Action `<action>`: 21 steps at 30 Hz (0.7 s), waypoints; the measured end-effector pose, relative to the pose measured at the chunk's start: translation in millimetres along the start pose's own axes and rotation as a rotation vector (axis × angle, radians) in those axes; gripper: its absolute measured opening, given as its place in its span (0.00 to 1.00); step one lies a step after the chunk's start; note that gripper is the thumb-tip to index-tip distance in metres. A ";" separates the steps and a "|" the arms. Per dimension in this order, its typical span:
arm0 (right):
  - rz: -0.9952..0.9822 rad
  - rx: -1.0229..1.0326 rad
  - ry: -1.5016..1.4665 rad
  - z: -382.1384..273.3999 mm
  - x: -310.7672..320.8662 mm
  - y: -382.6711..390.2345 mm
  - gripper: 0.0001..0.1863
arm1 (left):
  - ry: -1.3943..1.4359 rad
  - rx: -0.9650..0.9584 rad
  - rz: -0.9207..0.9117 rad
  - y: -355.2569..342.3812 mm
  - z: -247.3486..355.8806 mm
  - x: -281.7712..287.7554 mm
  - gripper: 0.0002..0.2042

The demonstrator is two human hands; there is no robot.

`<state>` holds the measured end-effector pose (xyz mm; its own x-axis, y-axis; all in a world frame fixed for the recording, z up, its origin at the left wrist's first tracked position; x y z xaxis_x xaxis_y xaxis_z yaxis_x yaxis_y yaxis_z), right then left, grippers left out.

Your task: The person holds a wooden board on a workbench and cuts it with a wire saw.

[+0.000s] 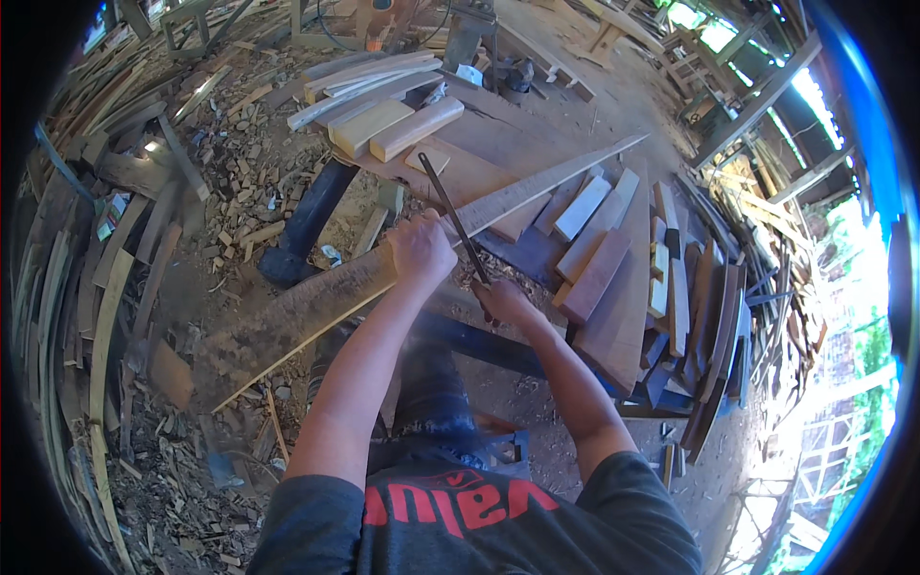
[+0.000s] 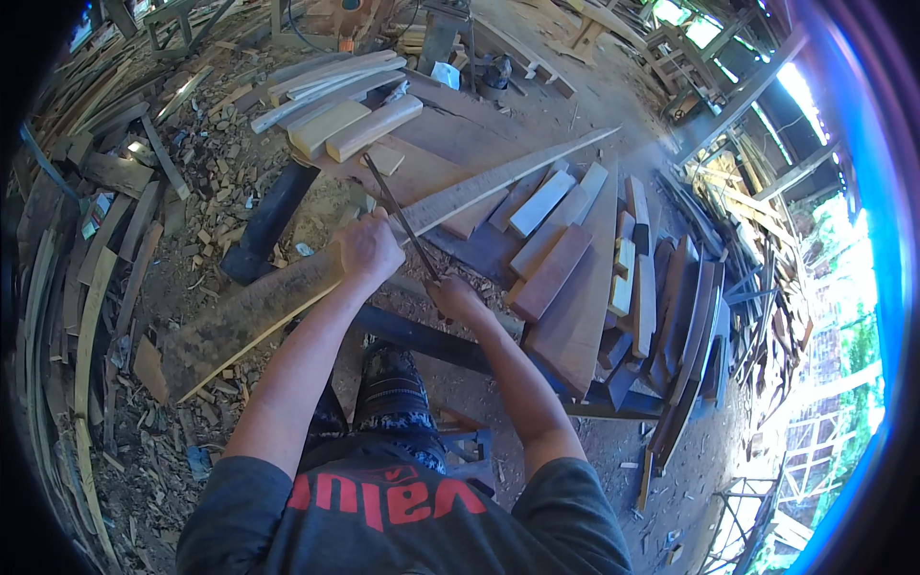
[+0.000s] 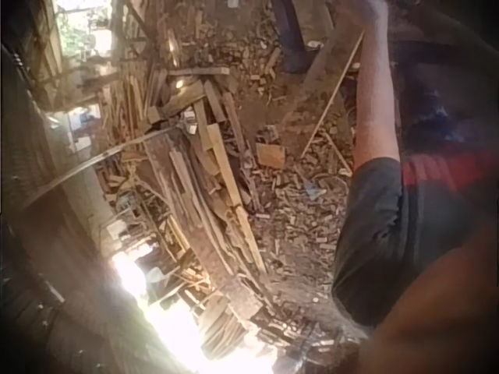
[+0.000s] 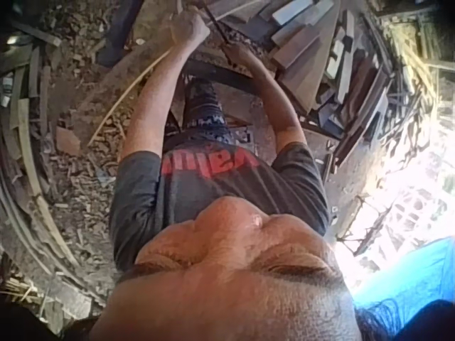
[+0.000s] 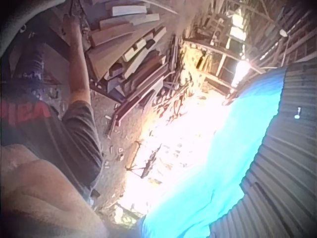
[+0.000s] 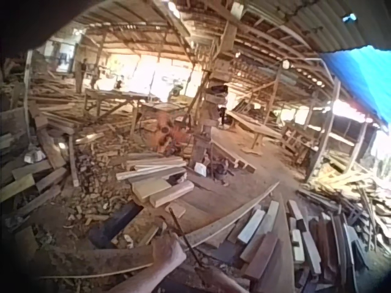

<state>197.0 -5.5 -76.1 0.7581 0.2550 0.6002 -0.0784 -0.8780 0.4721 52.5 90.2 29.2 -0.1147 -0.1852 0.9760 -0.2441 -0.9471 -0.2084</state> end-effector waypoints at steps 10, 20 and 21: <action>0.298 0.156 0.167 40.7 6.5 10.3 0.34 | 0.042 -0.034 0.048 -1.9 11.2 1.9 0.14; 0.601 0.112 0.032 1.6 29.9 63.6 0.24 | 0.074 -0.051 -0.017 -4.5 1.2 -23.1 0.17; 0.678 0.138 0.032 -2.5 36.4 71.6 0.23 | 0.071 -0.041 -0.026 -3.7 0.6 -23.3 0.17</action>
<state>217.4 -58.1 -18.8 0.5510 -0.3588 0.7535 -0.4438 -0.8906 -0.0995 56.7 97.8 7.2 -0.1752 -0.1407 0.9744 -0.2873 -0.9394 -0.1873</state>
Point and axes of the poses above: each hand's wrist, its own y-axis away from the middle knuckle, its own x-axis out of the back of the hand, z = x × y, the point moved 10 cm from there along -y, towards the middle knuckle, and after that the axes turned 11 degrees about -y, right-handed, at the moved point
